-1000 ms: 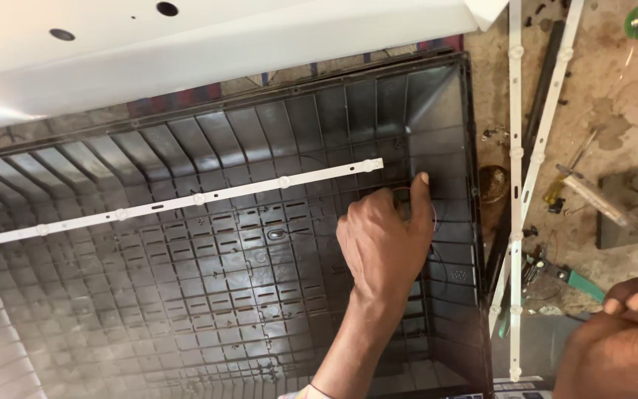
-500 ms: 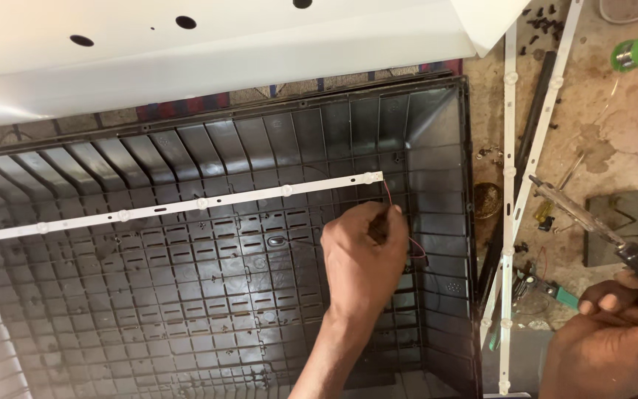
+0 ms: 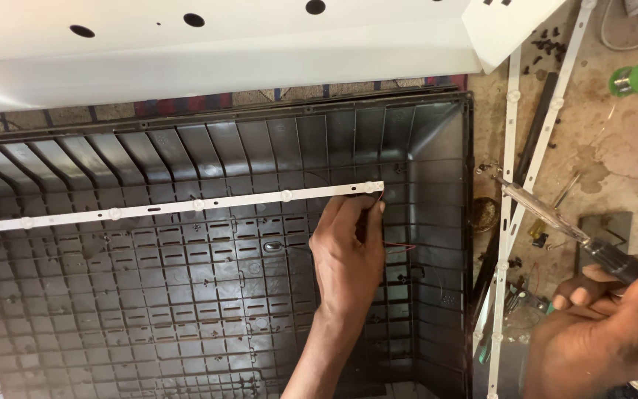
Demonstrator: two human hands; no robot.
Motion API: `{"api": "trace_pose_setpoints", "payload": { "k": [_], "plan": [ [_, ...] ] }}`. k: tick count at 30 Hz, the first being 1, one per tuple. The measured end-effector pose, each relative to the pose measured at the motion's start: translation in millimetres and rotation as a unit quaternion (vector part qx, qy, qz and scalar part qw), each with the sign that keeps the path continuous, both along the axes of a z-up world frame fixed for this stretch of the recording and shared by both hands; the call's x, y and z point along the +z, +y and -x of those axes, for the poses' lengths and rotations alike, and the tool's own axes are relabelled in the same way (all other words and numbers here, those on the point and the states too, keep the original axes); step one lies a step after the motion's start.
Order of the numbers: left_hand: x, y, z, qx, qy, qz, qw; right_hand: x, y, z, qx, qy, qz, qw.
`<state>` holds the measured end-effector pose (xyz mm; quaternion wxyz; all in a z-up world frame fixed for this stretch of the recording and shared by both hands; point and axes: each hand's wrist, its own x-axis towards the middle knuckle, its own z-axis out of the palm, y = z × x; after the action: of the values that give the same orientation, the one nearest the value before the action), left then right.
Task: The person aligns and presses a white LED strip onto the back of a TV panel, then flips the panel to access the interior. They use a soldering iron to attach wires to the LED strip terminals inside the TV chassis.
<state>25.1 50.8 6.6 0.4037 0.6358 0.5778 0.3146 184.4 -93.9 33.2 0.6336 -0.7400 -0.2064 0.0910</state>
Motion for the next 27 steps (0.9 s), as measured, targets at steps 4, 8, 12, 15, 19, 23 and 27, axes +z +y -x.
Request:
{"api": "trace_pose_setpoints", "payload": {
  "k": [4,8,12,15,19,23,27],
  "plan": [
    [-1.1,0.7,5.7,-0.031,0.030,-0.062,0.997,-4.3,6.6,-1.7,0.048,-0.029,-0.008,0.998],
    [-2.0,3.6,6.1,-0.044,0.036,-0.068,0.996,-8.6,19.6,-10.1,0.122,-0.101,-0.028,0.987],
    [-3.8,3.7,6.3,-0.027,0.026,-0.033,0.999,-11.5,27.8,5.9,0.155,-0.076,-0.050,0.984],
    [-6.5,3.8,5.6,-0.020,0.025,-0.040,0.999,-11.1,35.3,13.6,0.178,-0.063,-0.034,0.981],
    [-9.4,3.4,6.0,-0.014,0.018,-0.035,0.999,-11.0,46.0,19.7,0.199,-0.103,-0.003,0.975],
    [-12.0,2.2,7.5,-0.010,0.015,-0.034,0.999,-9.9,51.7,22.0,0.231,-0.090,-0.002,0.969],
    [-12.3,4.1,7.8,-0.007,0.010,-0.017,1.000,-9.0,54.1,23.0,0.230,-0.098,0.008,0.968]
  ]
}}
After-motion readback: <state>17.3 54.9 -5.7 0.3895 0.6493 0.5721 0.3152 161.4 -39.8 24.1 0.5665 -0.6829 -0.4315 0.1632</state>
